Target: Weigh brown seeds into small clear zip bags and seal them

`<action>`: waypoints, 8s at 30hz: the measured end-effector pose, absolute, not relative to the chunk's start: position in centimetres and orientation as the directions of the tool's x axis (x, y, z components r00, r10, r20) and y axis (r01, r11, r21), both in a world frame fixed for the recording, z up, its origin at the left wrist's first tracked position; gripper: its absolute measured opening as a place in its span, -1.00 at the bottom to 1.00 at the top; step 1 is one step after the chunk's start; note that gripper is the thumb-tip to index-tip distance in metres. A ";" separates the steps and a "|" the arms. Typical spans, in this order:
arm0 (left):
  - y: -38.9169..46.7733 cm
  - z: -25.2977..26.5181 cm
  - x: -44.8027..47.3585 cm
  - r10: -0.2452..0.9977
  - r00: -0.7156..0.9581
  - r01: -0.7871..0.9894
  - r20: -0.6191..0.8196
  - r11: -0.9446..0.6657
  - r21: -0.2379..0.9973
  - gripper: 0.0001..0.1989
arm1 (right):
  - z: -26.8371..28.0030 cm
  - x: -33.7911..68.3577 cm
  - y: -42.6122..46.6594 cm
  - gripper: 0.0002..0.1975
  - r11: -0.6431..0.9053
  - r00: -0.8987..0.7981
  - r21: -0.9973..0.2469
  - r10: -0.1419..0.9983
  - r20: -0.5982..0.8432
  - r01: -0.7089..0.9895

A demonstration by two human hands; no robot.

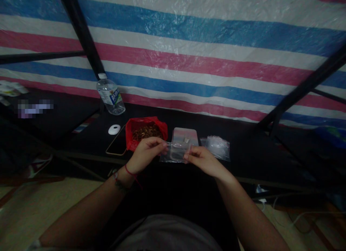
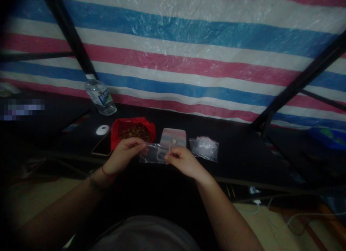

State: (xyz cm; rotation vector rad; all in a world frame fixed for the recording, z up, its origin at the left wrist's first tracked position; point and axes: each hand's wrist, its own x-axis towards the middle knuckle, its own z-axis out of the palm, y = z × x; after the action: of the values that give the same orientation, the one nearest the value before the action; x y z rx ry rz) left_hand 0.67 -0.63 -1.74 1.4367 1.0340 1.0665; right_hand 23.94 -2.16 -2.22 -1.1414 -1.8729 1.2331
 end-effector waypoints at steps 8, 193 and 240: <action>-1.2 -3.0 0.4 0.962 0.273 -0.024 0.009 -0.002 1.000 -0.76 | -2.0 23.8 -2.4 -0.71 0.199 -0.466 -0.913 0.885 0.010 0.357; 2.1 -8.5 26.5 0.856 0.517 -0.261 0.010 0.147 0.954 -0.92 | -12.6 43.6 -5.1 -0.81 0.213 0.314 -0.974 0.922 0.226 0.075; 1.5 -12.6 26.8 0.853 0.507 -0.024 0.128 -0.135 0.991 -0.05 | -12.5 41.9 -5.5 0.05 0.229 0.218 -0.914 0.925 0.312 0.336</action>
State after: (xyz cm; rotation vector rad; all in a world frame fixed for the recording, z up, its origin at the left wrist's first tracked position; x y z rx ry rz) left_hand 26.79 1.45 -12.62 1.5223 0.7467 0.8918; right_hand 41.92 -5.55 -12.46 -1.3257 -1.3378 0.6417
